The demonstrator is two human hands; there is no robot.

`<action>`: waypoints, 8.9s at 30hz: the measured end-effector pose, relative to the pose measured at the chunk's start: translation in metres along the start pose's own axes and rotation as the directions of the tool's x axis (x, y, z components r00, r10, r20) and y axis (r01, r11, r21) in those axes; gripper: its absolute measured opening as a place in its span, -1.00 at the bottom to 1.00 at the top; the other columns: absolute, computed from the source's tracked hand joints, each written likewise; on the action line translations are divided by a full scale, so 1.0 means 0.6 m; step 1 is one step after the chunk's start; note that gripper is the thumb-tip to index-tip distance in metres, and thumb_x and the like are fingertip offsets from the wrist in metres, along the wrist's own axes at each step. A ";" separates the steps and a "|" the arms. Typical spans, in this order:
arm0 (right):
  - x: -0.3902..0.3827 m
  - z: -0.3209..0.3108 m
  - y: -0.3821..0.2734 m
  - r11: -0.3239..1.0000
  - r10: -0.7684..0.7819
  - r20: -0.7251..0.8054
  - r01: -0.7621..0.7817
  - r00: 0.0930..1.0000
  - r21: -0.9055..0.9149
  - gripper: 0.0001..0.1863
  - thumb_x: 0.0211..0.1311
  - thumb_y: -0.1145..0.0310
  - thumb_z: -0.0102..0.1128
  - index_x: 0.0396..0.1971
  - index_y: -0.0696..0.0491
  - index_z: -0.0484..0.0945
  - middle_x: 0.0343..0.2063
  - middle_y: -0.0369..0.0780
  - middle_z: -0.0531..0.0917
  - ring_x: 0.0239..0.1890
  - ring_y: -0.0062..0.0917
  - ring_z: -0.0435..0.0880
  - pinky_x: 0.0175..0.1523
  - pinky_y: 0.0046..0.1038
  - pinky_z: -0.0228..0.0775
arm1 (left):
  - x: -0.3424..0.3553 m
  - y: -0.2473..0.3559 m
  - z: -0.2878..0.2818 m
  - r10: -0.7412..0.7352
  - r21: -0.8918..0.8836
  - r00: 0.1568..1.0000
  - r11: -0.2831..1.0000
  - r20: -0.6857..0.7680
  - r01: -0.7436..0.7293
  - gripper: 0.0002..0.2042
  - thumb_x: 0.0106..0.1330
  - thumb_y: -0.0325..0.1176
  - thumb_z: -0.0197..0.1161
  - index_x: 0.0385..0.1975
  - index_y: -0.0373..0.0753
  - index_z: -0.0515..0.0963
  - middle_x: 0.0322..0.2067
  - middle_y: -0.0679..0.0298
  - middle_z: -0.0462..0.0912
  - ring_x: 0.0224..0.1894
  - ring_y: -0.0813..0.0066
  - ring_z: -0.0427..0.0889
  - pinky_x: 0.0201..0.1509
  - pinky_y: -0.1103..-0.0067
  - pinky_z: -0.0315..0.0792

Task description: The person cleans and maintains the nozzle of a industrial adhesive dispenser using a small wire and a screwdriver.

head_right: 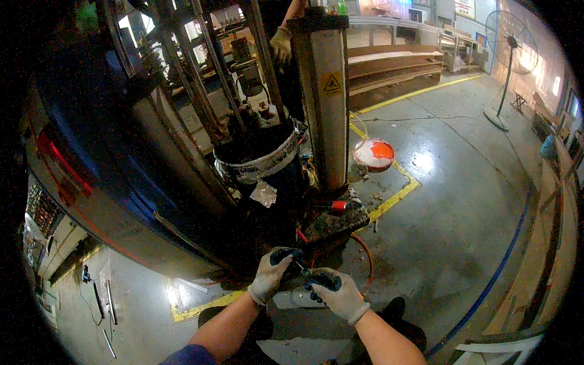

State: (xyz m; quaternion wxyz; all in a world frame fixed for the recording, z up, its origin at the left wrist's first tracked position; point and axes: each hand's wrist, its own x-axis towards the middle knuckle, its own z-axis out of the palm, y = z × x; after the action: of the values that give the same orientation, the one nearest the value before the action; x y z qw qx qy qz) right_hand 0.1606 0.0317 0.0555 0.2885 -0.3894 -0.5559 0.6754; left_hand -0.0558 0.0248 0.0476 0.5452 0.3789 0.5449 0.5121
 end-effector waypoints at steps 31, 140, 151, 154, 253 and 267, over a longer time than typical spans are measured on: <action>0.007 0.000 0.016 0.998 -0.055 0.009 0.054 0.998 0.026 -0.69 0.27 0.37 0.26 -0.03 0.15 0.59 -0.33 -0.27 0.72 -0.32 -0.64 0.63 -0.16 -0.54 0.50 | 0.006 -0.013 -0.003 -0.007 0.017 1.000 1.000 -0.011 0.007 -0.75 0.44 -0.34 0.20 -0.02 -0.36 0.58 -0.18 0.21 0.69 -0.18 0.49 0.65 -0.01 0.55 0.53; 0.006 -0.004 0.012 0.995 -0.094 0.036 0.095 0.995 -0.041 -0.70 0.27 0.40 0.22 -0.02 0.17 0.59 -0.31 -0.24 0.72 -0.32 -0.63 0.63 -0.16 -0.51 0.52 | 0.009 -0.016 0.001 -0.009 0.053 1.000 0.999 -0.007 0.009 -0.77 0.45 -0.37 0.18 -0.02 -0.35 0.59 -0.19 0.23 0.70 -0.19 0.54 0.64 -0.02 0.57 0.51; 0.004 -0.003 0.007 0.994 -0.091 0.011 0.092 0.996 -0.056 -0.70 0.28 0.36 0.25 -0.04 0.16 0.61 -0.35 -0.26 0.72 -0.36 -0.64 0.65 -0.20 -0.50 0.53 | 0.004 -0.003 0.003 -0.011 0.055 1.000 0.998 0.007 0.010 -0.76 0.45 -0.39 0.17 -0.02 -0.39 0.56 -0.19 0.19 0.70 -0.17 0.49 0.67 0.00 0.55 0.53; 0.004 -0.005 0.008 0.989 -0.120 0.025 0.122 0.992 -0.080 -0.69 0.28 0.36 0.25 -0.03 0.16 0.61 -0.34 -0.25 0.73 -0.35 -0.64 0.66 -0.19 -0.51 0.54 | 0.005 -0.006 0.002 -0.002 0.039 1.000 0.999 0.021 0.001 -0.77 0.45 -0.40 0.17 -0.02 -0.39 0.56 -0.19 0.18 0.70 -0.17 0.48 0.67 0.00 0.55 0.54; 0.002 0.000 0.003 0.993 -0.072 0.044 0.075 0.996 -0.086 -0.69 0.26 0.42 0.23 -0.02 0.18 0.62 -0.21 -0.18 0.74 -0.23 -0.57 0.67 -0.04 -0.48 0.52 | 0.006 -0.019 0.005 0.015 0.061 1.000 0.998 -0.003 -0.015 -0.77 0.47 -0.35 0.15 -0.01 -0.31 0.60 -0.19 0.27 0.70 -0.19 0.54 0.65 -0.10 0.56 0.58; -0.002 0.002 -0.001 0.994 -0.076 0.026 0.078 0.997 -0.083 -0.69 0.25 0.44 0.22 -0.02 0.18 0.62 -0.24 -0.18 0.74 -0.25 -0.59 0.66 -0.06 -0.49 0.52 | 0.003 -0.008 0.005 -0.022 0.085 1.000 0.996 0.007 0.021 -0.77 0.45 -0.36 0.18 -0.02 -0.34 0.59 -0.18 0.21 0.69 -0.17 0.51 0.64 0.00 0.55 0.53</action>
State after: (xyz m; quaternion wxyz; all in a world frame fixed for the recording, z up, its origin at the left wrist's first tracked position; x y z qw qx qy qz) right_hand 0.1602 0.0300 0.0564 0.2914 -0.3714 -0.6017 0.6443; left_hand -0.0524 0.0259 0.0427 0.5363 0.3977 0.5680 0.4812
